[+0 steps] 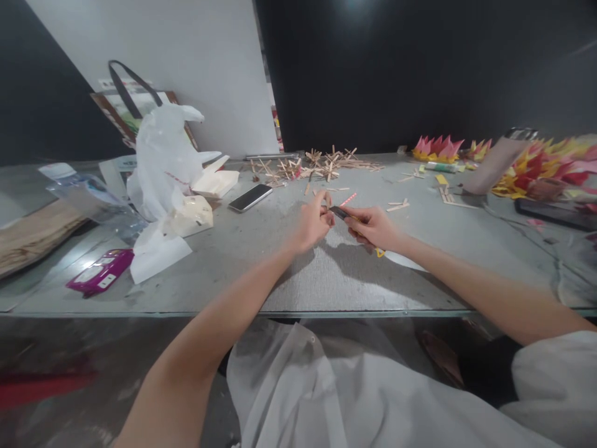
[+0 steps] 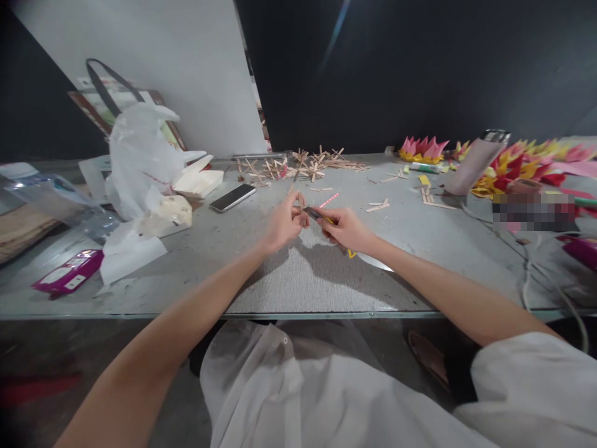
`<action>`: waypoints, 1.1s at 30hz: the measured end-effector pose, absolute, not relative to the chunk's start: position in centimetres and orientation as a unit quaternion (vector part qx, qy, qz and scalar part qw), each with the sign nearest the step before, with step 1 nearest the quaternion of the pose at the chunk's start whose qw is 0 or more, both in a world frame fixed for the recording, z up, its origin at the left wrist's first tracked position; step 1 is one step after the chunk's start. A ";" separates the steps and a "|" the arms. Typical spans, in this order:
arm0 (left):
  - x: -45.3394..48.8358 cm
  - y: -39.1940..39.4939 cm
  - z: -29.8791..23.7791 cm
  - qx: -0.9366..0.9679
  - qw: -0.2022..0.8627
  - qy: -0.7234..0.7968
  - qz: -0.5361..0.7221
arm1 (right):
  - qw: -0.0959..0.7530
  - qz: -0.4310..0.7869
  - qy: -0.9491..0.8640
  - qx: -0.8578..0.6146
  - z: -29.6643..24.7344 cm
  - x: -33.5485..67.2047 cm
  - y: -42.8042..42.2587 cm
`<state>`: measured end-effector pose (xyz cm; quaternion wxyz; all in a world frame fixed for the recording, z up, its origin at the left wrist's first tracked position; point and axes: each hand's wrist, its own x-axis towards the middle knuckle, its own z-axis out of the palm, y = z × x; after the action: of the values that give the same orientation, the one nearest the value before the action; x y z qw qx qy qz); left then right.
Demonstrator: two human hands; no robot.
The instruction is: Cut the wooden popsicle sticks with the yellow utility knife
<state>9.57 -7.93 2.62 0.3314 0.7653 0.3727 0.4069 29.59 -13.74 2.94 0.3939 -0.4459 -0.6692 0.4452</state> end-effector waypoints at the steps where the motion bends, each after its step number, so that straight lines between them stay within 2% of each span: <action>1: 9.6 -7.8 2.5 0.765 0.329 0.373 0.410 | 0.397 0.456 -0.662 -0.443 3.0 29.5 -13.8; 8: 9.9 -7.6 2.1 0.757 0.323 0.387 0.417 | 0.409 0.502 -0.626 -0.435 3.5 29.1 -14.2; 13: 9.8 -7.5 2.4 0.737 0.383 0.376 0.410 | 0.417 0.535 -0.586 -0.442 3.6 29.0 -14.2; 20: 9.3 -6.8 2.7 0.740 0.431 0.319 0.406 | 0.423 0.466 -0.636 -0.447 3.4 29.4 -13.9; 23: 9.2 -7.0 2.9 0.749 0.421 0.318 0.401 | 0.419 0.464 -0.642 -0.444 3.3 29.4 -13.8; 28: 9.5 -7.8 3.2 0.755 0.377 0.361 0.396 | 0.409 0.510 -0.617 -0.438 3.5 29.0 -14.2; 33: 9.6 -7.7 2.9 0.744 0.389 0.363 0.404 | 0.419 0.587 -0.542 -0.432 3.8 29.1 -14.1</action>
<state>9.64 -7.74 2.87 0.3895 0.7437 0.3630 0.4042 29.11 -14.15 3.79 0.4190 -0.4317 -0.5415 0.5872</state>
